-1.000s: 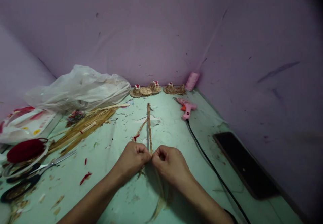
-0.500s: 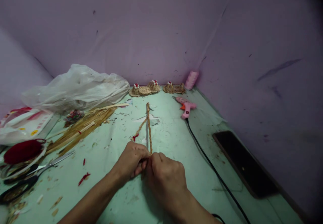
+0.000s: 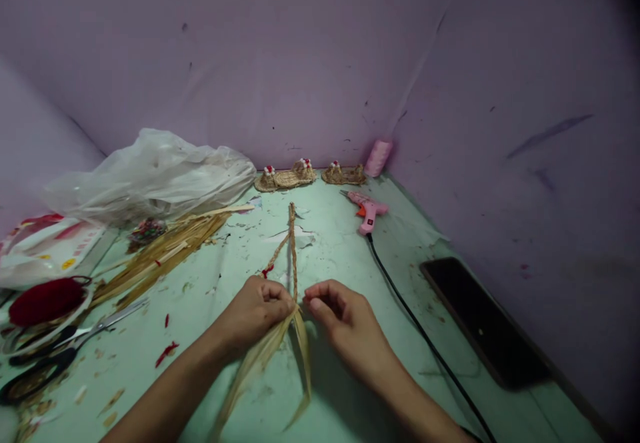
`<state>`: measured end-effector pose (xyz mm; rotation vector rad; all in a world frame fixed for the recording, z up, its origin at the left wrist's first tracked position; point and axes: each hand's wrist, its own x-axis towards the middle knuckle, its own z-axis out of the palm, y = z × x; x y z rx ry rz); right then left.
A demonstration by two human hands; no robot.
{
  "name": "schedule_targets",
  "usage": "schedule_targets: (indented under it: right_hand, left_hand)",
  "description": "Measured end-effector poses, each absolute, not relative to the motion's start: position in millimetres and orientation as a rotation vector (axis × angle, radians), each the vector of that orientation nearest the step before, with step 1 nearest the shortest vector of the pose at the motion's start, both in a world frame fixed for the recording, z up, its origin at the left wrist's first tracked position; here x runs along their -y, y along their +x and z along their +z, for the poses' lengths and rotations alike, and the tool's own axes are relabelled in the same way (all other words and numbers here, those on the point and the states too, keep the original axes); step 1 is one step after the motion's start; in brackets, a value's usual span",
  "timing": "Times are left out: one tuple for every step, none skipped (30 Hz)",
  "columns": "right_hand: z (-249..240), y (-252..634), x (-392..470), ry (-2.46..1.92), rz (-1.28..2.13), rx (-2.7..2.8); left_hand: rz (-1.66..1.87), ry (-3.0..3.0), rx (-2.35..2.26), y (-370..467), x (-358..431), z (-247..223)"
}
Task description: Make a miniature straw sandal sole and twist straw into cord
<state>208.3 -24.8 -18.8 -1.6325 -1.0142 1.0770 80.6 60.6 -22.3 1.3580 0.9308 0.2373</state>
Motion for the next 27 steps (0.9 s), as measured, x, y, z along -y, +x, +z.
schedule_targets:
  right_hand:
    - [-21, 208, 22, -1.517, 1.214, 0.885]
    - [-22, 207, 19, -1.405, 1.357, 0.775]
    - [-24, 205, 17, -1.313, 1.494, 0.695]
    - [-26, 203, 16, -1.256, 1.607, 0.653]
    - [-27, 202, 15, -1.236, 1.677, 0.641]
    - [-28, 201, 14, -1.250, 1.705, 0.653]
    - [-28, 200, 13, -1.287, 1.697, 0.685]
    - [-29, 200, 12, -1.336, 1.659, 0.724]
    - [-29, 200, 11, -1.386, 1.604, 0.760]
    - [-28, 201, 11, -1.427, 1.548, 0.790]
    - [-28, 202, 10, -1.460, 1.505, 0.818]
    - [-28, 202, 9, -1.487, 1.469, 0.845]
    - [-27, 203, 8, -1.508, 1.436, 0.858]
    - [-27, 202, 8, -1.524, 1.410, 0.860]
    - [-27, 202, 8, -1.537, 1.391, 0.852]
    - [-28, 202, 8, -1.548, 1.374, 0.831]
    - [-28, 201, 8, -1.553, 1.360, 0.804]
    - [-29, 201, 8, -1.556, 1.351, 0.778]
    - [-29, 201, 8, -1.557, 1.344, 0.758]
    - [-30, 200, 8, -1.556, 1.337, 0.746]
    - [-30, 200, 8, -1.555, 1.334, 0.741]
    - [-30, 200, 8, -1.556, 1.331, 0.738]
    - [-30, 200, 8, -1.556, 1.329, 0.737]
    - [-30, 199, 8, -1.556, 1.325, 0.738]
    - [-30, 199, 8, -1.551, 1.323, 0.741]
    - [-30, 199, 8, -1.539, 1.324, 0.746]
    - [-30, 199, 9, -1.522, 1.329, 0.750]
  left_hand:
    - [0.247, 1.322, -0.917, 80, -60, -23]
    - [0.250, 1.284, -0.898, 80, -59, -23]
    - [0.242, 1.246, -0.871, 81, -58, -24]
    - [0.231, 1.217, -0.843, 81, -58, -25]
    - [0.220, 1.203, -0.821, 80, -57, -26]
    - [0.212, 1.209, -0.803, 80, -57, -26]
    - [0.207, 1.234, -0.792, 80, -58, -27]
    - [0.208, 1.278, -0.788, 79, -59, -27]
    - [0.209, 1.333, -0.785, 78, -61, -28]
    - [0.204, 1.393, -0.777, 77, -63, -28]
    - [0.193, 1.453, -0.766, 76, -65, -27]
    - [0.183, 1.515, -0.758, 75, -67, -27]
    - [0.174, 1.577, -0.756, 74, -68, -26]
    - [0.165, 1.638, -0.759, 74, -69, -24]
    - [0.150, 1.699, -0.771, 74, -70, -22]
    - [0.133, 1.762, -0.794, 74, -70, -19]
    - [0.112, 1.828, -0.826, 74, -69, -16]
    - [0.088, 1.896, -0.859, 74, -68, -12]
    - [0.065, 1.961, -0.894, 74, -67, -8]
    - [0.044, 2.017, -0.931, 74, -65, -4]
    - [0.029, 2.060, -0.975, 73, -63, 0]
    - [0.021, 2.092, -1.032, 73, -60, 4]
    - [0.019, 2.119, -1.100, 73, -57, 7]
    - [0.025, 2.142, -1.176, 73, -53, 10]
    - [0.038, 2.160, -1.240, 74, -48, 12]
    - [0.054, 2.175, -1.283, 75, -42, 13]
    - [0.074, 2.192, -1.305, 76, -36, 14]
